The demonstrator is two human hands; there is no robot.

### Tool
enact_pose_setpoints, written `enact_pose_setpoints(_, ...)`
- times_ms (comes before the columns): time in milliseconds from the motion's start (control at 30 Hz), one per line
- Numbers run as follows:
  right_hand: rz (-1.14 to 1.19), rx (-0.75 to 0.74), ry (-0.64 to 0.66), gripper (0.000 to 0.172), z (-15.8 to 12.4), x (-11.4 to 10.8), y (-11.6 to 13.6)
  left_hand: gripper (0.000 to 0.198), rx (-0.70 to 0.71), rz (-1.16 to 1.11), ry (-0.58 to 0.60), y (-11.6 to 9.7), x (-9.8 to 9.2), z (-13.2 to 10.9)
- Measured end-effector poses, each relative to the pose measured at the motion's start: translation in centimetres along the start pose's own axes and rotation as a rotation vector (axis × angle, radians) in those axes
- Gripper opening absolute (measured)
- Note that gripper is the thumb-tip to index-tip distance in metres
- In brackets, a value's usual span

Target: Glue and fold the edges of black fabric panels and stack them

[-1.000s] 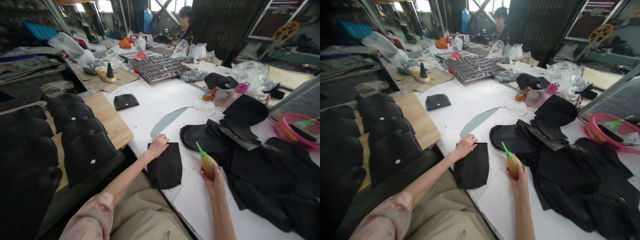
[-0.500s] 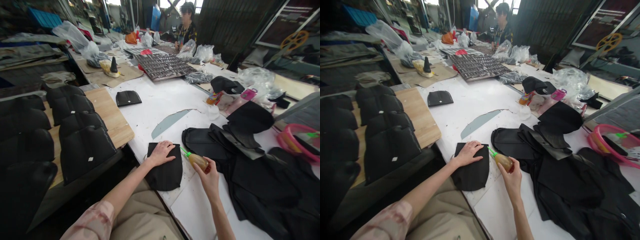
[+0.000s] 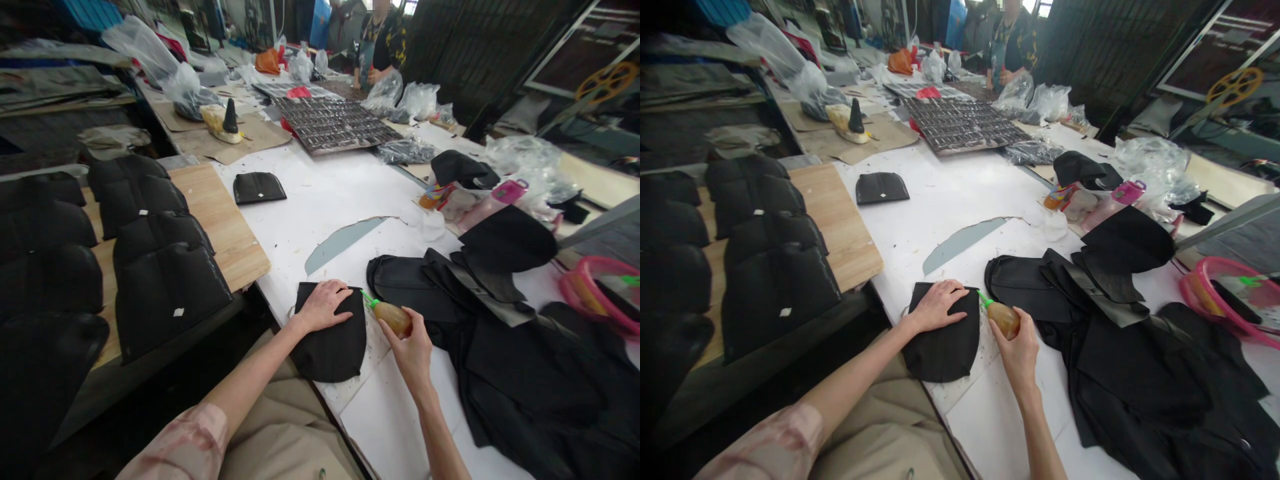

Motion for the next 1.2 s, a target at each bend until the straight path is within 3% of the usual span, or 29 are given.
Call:
enact_pose_setpoints(300, -0.085, -0.111, 0.024, 0.054, 0.4, -1.3, 1.0, 0.050, -0.002, -0.004, -0.005, -0.1, 0.0, 0.0)
enact_pose_setpoints(633, -0.091, -0.104, 0.007, 0.054, 1.1, -1.1, 1.3, 0.050, 0.003, 0.000, -0.009, -0.1, -0.1, 0.0)
enact_pose_setpoints(1200, -0.099, -0.096, 0.054, 0.052, -0.6, -2.8, 1.1, 0.049, -0.007, -0.010, 0.001, -0.1, -0.1, -0.1)
Point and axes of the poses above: each hand's wrist, its own z-axis towards the middle knuckle, its own x-axis out of the palm, y = z × x, the point moved 1 cm from there along z, towards the middle knuckle, and after that the axes turned 13 degrees about -z, right-handed, at the moved point
